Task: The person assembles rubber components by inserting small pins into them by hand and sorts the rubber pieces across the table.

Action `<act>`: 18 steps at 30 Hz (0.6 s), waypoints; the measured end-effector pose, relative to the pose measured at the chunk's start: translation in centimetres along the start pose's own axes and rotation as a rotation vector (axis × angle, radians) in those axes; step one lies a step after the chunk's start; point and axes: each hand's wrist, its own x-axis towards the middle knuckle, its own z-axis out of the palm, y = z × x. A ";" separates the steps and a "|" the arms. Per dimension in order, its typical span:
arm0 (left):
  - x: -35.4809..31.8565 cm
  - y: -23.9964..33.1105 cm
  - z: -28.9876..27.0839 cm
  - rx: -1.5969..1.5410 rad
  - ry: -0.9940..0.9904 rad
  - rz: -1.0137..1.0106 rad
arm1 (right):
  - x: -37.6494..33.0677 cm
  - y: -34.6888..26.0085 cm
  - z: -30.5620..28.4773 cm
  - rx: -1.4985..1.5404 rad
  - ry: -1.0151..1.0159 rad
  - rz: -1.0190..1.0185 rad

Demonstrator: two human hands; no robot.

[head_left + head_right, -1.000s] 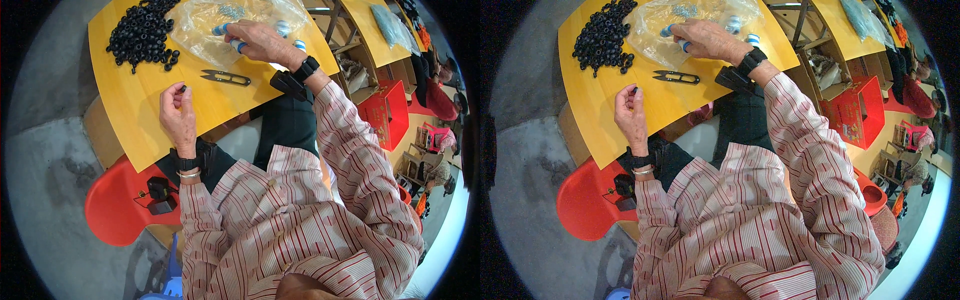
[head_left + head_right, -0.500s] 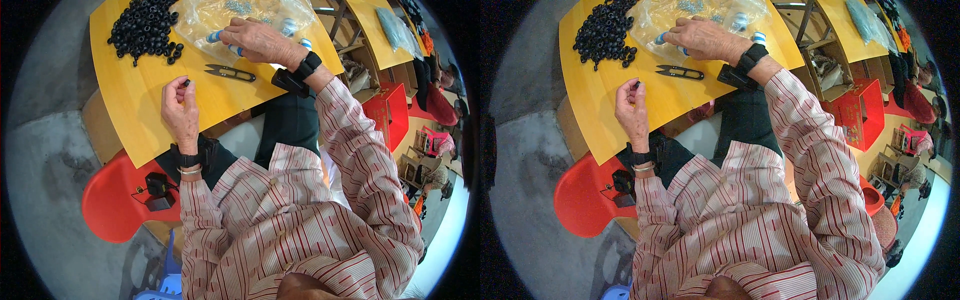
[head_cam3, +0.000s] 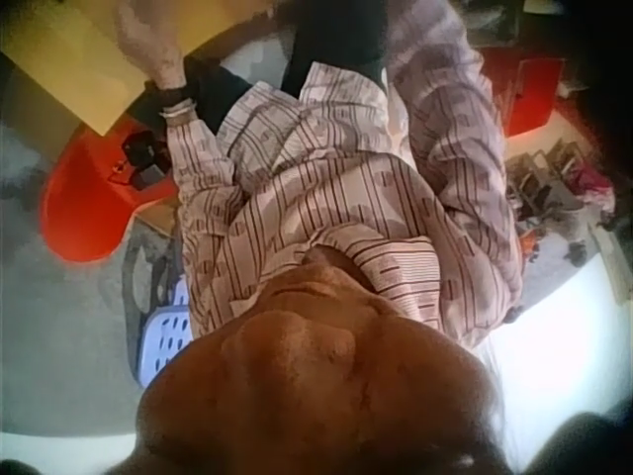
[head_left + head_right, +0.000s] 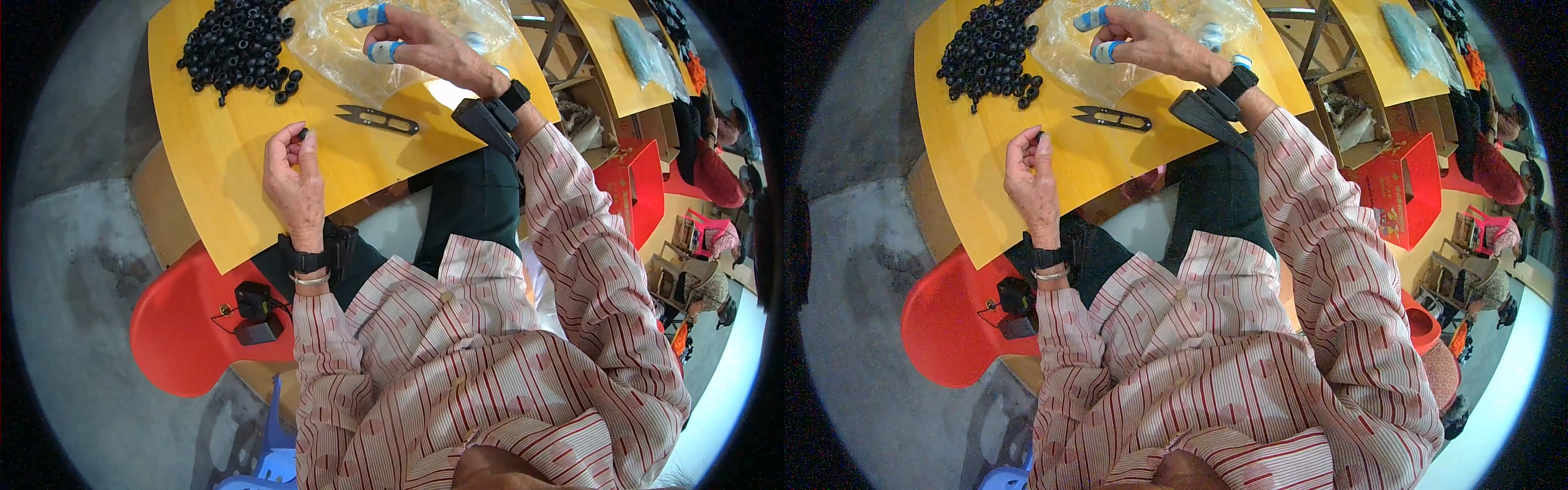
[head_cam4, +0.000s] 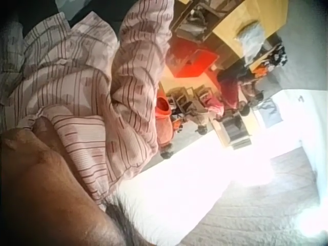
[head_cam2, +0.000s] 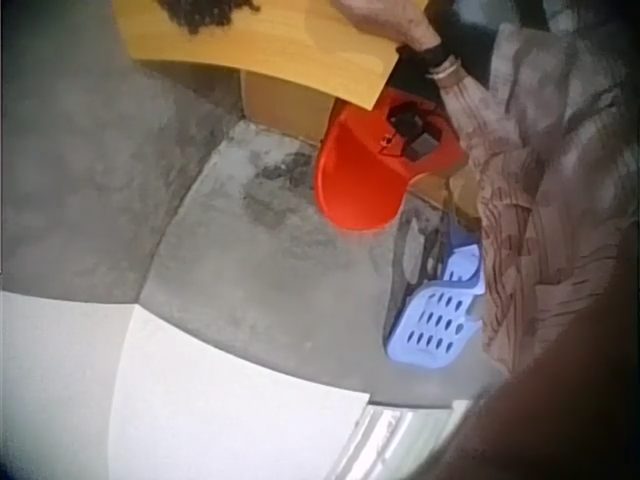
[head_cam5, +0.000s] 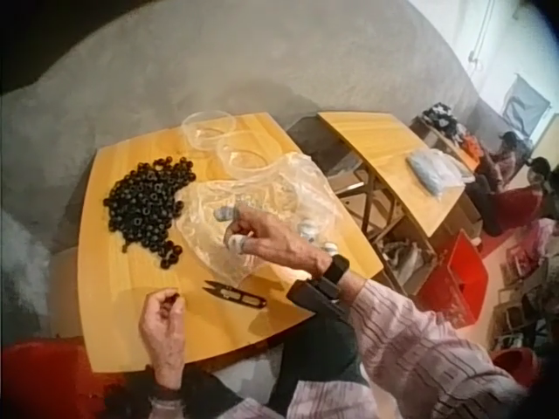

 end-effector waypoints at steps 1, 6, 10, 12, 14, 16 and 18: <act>0.0 -0.1 0.0 -0.021 0.004 0.002 | 0.0 -0.2 -0.2 0.276 -0.030 0.006; -0.1 0.2 0.0 -0.117 0.010 -0.005 | -0.6 2.0 0.6 0.536 0.038 0.028; -0.3 -0.5 0.0 -0.299 -0.001 -0.002 | -1.9 1.9 1.5 0.662 0.024 0.032; -0.3 -0.7 -0.1 -0.373 -0.011 0.005 | -2.4 0.5 2.3 0.846 0.002 0.082; -0.4 -0.6 -0.3 -0.392 -0.088 0.015 | -2.6 0.5 3.4 0.976 -0.012 0.033; -0.5 -0.2 -0.5 -0.466 -0.090 -0.019 | -3.1 0.1 4.2 1.145 -0.038 0.006; -0.8 0.4 -0.5 -0.539 -0.087 -0.055 | -3.7 -1.0 5.0 1.148 -0.042 0.025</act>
